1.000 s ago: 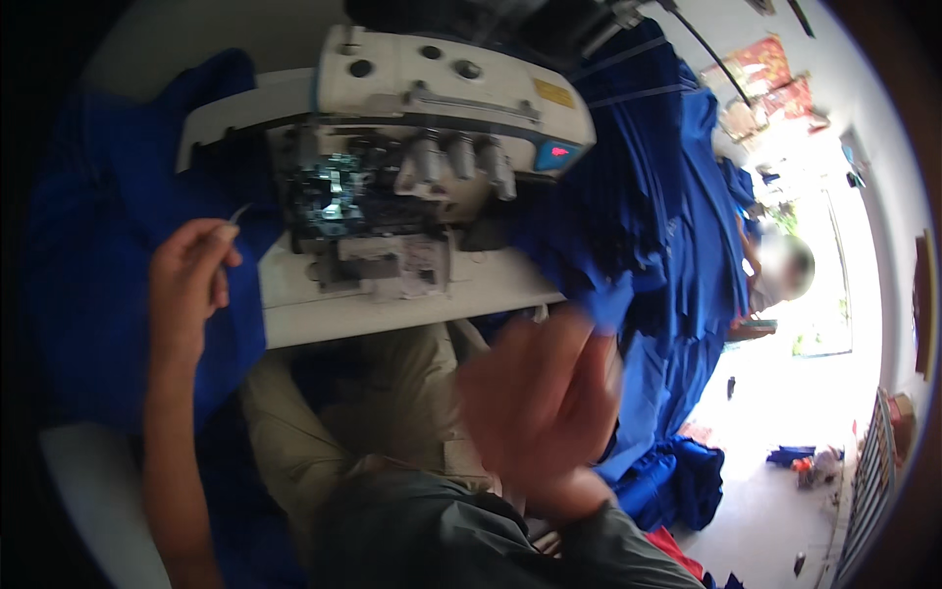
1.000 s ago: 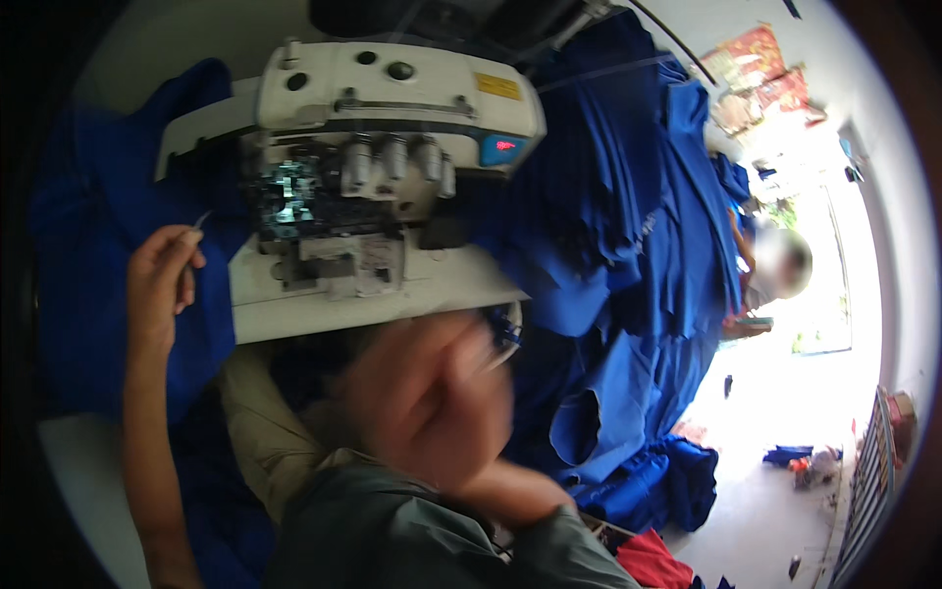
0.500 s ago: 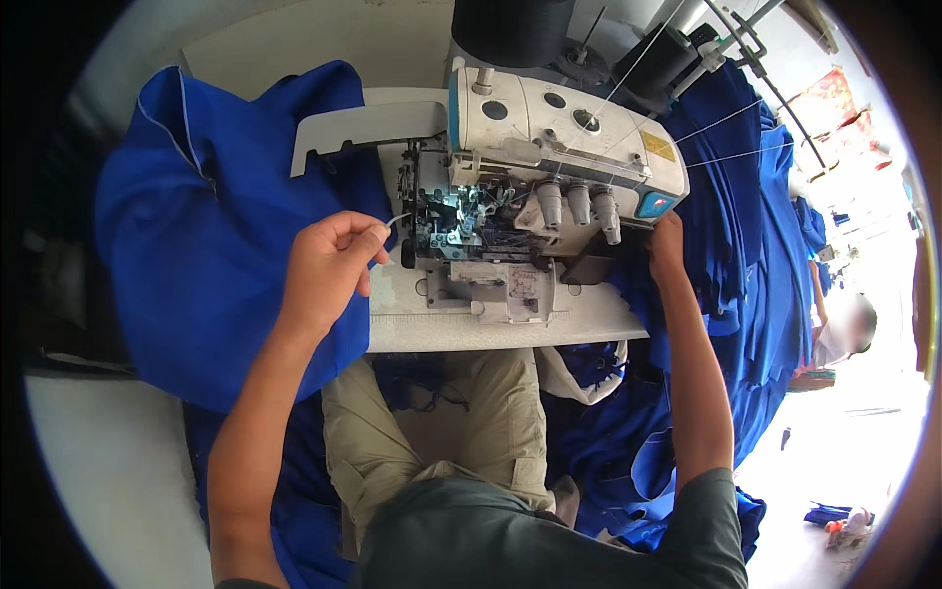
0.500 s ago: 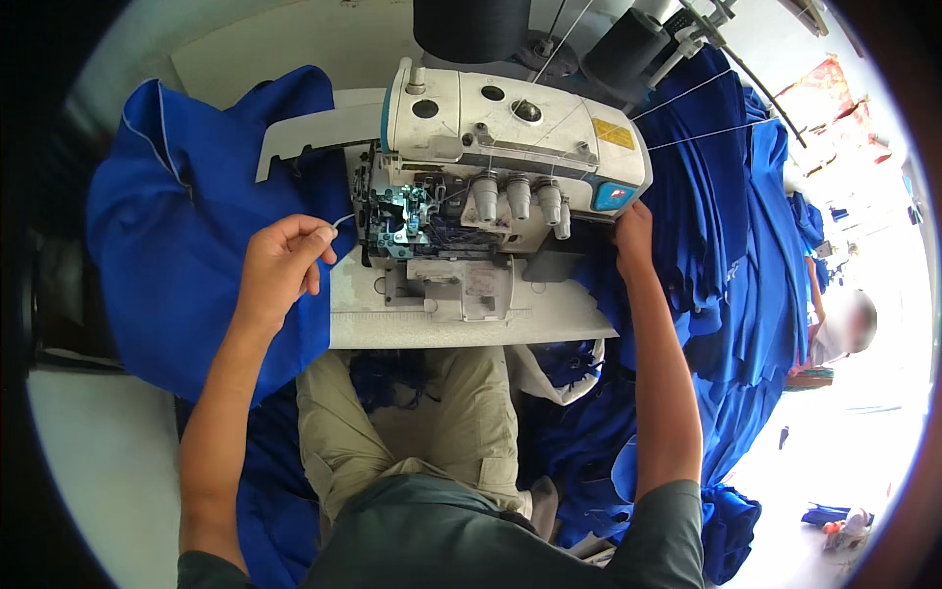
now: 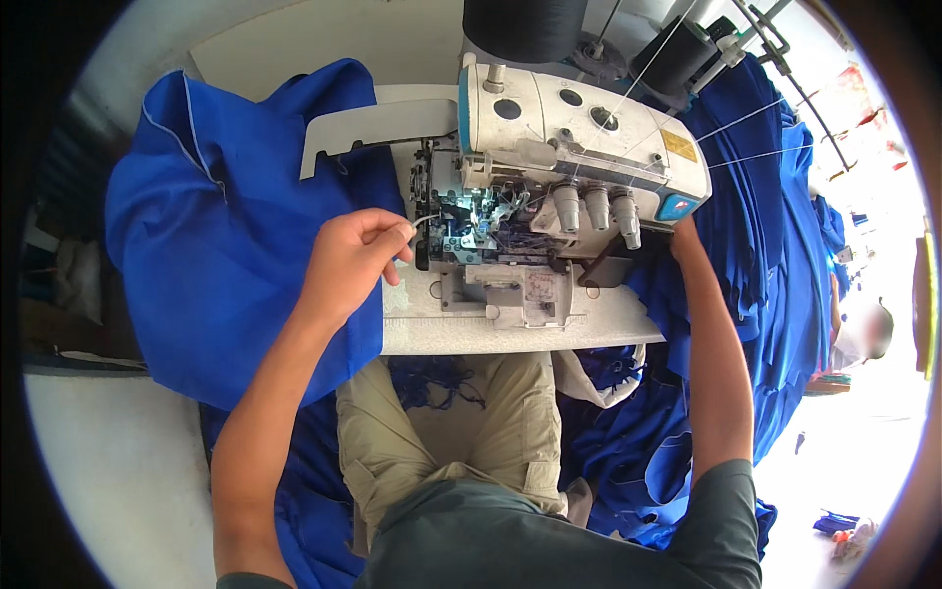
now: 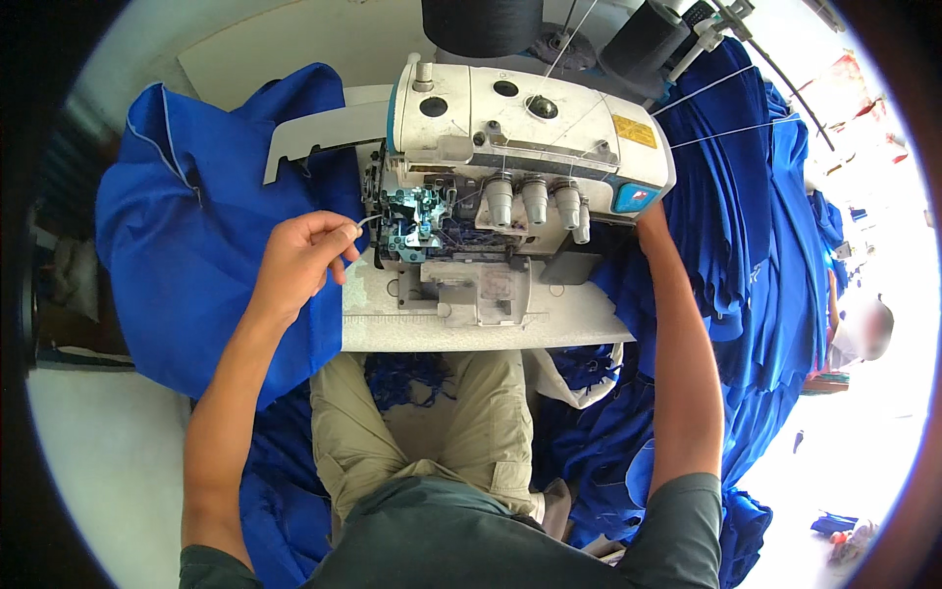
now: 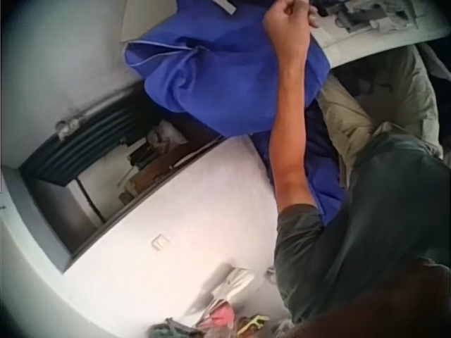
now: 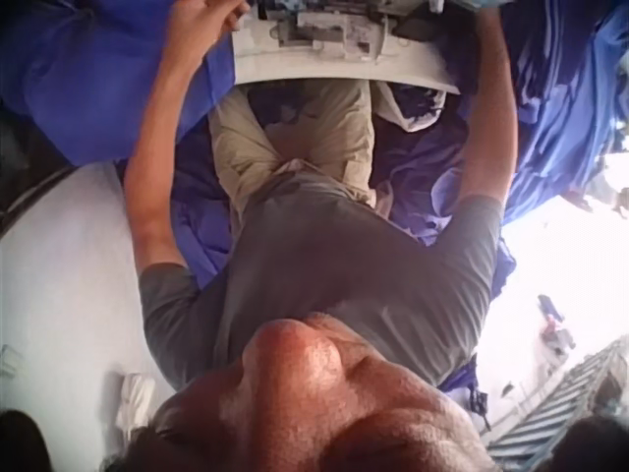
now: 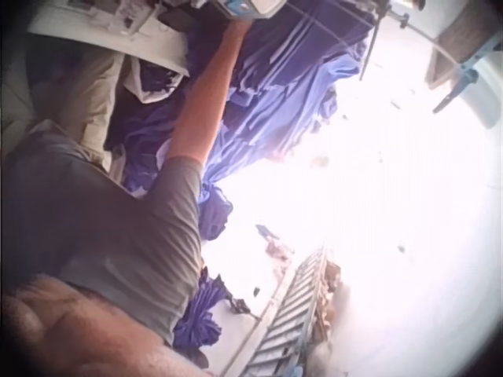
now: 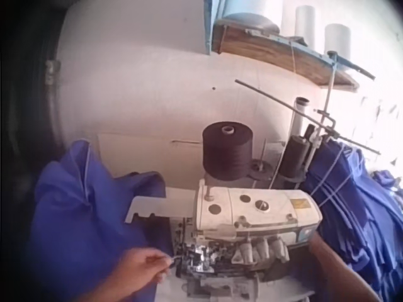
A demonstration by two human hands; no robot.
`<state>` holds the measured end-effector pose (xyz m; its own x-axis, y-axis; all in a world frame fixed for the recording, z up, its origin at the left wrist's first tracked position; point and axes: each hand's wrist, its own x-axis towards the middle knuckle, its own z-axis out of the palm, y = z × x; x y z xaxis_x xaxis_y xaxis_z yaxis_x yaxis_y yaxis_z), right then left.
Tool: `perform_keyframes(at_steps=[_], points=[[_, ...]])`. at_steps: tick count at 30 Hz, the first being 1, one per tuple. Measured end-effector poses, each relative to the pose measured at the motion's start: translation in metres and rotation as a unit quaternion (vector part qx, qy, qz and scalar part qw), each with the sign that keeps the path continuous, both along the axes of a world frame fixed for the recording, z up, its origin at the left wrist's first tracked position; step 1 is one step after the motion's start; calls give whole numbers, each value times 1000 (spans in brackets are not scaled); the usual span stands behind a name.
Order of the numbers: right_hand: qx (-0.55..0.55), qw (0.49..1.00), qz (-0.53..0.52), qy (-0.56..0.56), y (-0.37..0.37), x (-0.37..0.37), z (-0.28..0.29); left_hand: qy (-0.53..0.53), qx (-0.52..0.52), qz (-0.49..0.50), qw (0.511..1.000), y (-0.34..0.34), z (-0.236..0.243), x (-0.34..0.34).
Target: The person threads a sewing machine with white thread, guiding it through the tension assembly and needle area. They use red-handled scissors to trim the thread and adjust the fabric under the presser foot.
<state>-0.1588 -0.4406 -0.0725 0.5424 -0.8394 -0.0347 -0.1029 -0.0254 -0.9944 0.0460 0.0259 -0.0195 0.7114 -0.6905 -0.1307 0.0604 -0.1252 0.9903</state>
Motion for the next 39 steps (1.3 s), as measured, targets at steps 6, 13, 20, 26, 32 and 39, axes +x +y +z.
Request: perform_keyframes(at_steps=[6, 13, 20, 26, 32, 39], points=[[5, 1000, -5, 17, -21, 42, 21, -8, 28, -41, 999, -18, -8, 13], [-168, 969, -162, -81, -14, -3, 18, 39, 85, -55, 994, -29, 5, 11], [-168, 943, -180, -223, 179, -73, 24, 48, 122, -69, 989, -28, 11, 20], [-233, 970, -55, -42, 217, -101, -67, 74, 118, -88, 986, -35, 12, 25], [-257, 966, -31, -9, 215, -93, -64, 95, 129, -81, 984, -36, 12, 26], [-280, 959, -41, -5, 218, -91, -64, 82, 150, -76, 982, -41, 17, 24]])
